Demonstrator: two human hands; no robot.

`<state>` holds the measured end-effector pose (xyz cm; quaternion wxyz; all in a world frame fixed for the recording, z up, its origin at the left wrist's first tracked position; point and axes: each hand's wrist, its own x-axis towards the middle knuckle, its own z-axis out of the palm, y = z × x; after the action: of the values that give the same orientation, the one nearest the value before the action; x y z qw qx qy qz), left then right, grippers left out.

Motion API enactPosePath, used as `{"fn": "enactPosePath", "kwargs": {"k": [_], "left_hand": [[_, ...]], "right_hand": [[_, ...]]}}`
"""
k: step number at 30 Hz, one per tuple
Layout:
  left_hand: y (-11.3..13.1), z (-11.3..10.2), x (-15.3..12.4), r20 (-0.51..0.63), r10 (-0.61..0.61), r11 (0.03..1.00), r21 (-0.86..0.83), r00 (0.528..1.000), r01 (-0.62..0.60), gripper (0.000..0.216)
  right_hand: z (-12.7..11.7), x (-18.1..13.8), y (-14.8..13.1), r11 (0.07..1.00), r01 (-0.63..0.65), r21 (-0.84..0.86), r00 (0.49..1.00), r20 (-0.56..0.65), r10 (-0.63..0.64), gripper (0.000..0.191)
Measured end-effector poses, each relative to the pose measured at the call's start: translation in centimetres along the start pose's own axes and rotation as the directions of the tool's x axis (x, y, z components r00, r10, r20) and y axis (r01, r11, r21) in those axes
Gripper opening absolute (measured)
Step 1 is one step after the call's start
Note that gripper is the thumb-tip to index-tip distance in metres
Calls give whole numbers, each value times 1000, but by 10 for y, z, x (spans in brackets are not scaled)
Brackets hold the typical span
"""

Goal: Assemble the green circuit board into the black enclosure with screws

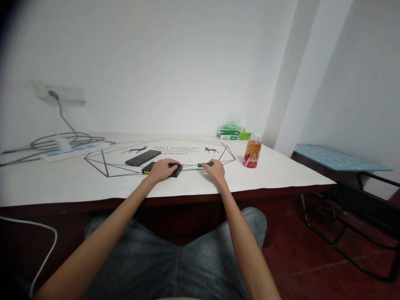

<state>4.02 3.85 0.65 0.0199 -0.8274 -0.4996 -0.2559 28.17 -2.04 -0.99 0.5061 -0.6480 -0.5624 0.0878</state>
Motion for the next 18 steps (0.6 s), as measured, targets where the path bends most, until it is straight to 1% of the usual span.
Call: {"fn": "enactPosePath", "kwargs": {"k": [4,18], "left_hand": [[1,-2,-1,2,2,1000,-5,1000,-2,36],[2,-1,-1,0,6,1000,4,1000,-6,35]], "right_hand": [[-1,0,1,1000,-8,21,1000,5,7,33],[-3,-1,-3,1000,-27,9,999,44,27,31]]}}
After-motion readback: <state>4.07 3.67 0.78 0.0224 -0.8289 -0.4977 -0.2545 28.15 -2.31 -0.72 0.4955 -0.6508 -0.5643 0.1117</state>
